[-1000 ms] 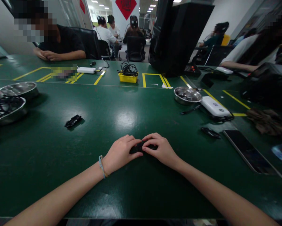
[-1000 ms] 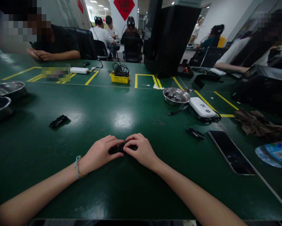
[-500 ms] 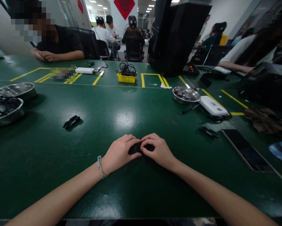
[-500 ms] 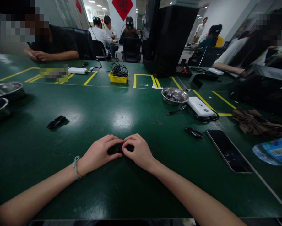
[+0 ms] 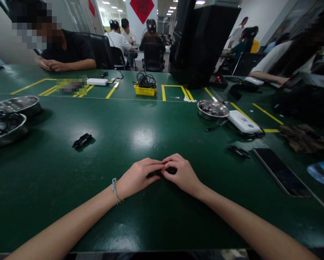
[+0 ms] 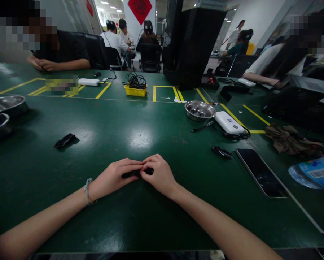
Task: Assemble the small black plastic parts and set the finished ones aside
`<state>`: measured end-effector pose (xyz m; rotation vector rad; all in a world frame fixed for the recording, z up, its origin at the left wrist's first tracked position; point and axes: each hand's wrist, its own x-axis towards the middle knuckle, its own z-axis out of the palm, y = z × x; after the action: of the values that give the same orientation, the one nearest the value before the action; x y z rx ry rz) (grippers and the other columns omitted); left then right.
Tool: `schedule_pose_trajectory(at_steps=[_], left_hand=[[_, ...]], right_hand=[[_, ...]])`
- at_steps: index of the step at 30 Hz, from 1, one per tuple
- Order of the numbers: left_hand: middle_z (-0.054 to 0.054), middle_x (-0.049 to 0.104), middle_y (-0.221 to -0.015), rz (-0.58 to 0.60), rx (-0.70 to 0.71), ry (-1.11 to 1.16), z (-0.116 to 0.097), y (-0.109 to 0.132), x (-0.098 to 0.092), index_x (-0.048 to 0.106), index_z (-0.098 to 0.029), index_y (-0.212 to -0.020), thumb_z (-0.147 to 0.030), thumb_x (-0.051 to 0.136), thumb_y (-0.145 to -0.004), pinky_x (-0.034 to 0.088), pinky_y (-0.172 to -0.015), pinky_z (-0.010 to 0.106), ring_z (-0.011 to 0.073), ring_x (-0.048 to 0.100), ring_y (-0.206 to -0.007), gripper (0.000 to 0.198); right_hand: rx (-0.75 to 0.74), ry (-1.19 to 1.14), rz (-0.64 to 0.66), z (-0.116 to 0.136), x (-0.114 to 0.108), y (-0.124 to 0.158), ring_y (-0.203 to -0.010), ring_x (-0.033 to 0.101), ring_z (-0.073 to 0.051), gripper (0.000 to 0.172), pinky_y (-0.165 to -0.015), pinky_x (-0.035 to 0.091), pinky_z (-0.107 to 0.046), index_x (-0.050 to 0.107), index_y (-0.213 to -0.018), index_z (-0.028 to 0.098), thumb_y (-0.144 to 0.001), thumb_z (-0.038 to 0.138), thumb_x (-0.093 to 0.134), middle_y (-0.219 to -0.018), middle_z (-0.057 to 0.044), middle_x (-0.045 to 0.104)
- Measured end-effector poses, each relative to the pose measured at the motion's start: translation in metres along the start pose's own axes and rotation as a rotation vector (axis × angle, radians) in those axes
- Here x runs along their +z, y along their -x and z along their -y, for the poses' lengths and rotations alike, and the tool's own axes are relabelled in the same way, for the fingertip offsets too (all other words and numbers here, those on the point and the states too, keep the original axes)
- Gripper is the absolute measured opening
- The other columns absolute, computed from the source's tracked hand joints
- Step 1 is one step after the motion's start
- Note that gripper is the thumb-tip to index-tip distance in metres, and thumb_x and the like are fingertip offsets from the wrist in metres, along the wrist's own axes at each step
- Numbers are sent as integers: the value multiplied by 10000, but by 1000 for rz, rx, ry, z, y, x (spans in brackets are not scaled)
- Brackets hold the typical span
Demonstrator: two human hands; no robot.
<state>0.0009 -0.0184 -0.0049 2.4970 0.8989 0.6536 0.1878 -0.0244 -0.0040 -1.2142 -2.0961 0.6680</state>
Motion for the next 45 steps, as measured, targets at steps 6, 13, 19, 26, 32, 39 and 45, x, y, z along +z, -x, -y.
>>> schedule_pose_trajectory(at_steps=[6,13,19,26,32,39,45], left_hand=[[57,584,-1086,-2,77,-54,1,0,0,537,-202,-1130,-196,539,-812,478,-797,286,149,555,-916,318],[84,581,-1088,1,105,-112,4,2,1,573,-153,-1063,-216,537,-815,483,-792,302,169,552,-917,259],[81,576,-1100,11,115,-125,4,1,0,561,-153,-1077,-212,533,-818,483,-788,296,164,552,-908,267],[85,575,-1096,18,122,-140,3,1,0,556,-152,-1082,-210,527,-819,480,-786,295,163,554,-908,271],[85,572,-1095,20,126,-135,3,1,1,553,-149,-1080,-200,525,-818,479,-791,297,166,551,-913,268],[81,568,-1100,18,122,-138,4,2,2,548,-153,-1081,-212,518,-825,476,-795,287,158,547,-914,265],[77,575,-1084,23,116,-143,2,1,1,558,-154,-1065,-212,510,-829,473,-808,290,161,545,-930,248]], right_hand=[[-5,-2,-7,-1,1,0,-847,536,-157,64,-761,437,-299,650,-665,195,-682,147,611,-833,-24,640],[77,-23,16,-19,-43,-8,-641,553,-115,127,-574,415,-235,639,-743,178,-767,263,547,-731,-9,638],[175,118,113,-43,-55,-10,-545,508,-106,184,-515,379,-230,676,-833,201,-736,330,588,-649,3,617],[62,314,176,-32,-46,-13,-610,537,-115,128,-572,389,-241,689,-767,198,-745,243,572,-697,-17,610],[131,243,462,-21,-55,-8,-467,506,-79,64,-512,377,-213,624,-686,176,-668,157,566,-525,38,571],[141,-214,340,-16,-46,0,-495,486,-66,24,-473,381,-182,553,-677,151,-656,162,549,-580,31,544],[22,-86,37,-5,-20,1,-645,493,-116,47,-564,393,-236,610,-683,182,-699,203,572,-677,-3,544]])
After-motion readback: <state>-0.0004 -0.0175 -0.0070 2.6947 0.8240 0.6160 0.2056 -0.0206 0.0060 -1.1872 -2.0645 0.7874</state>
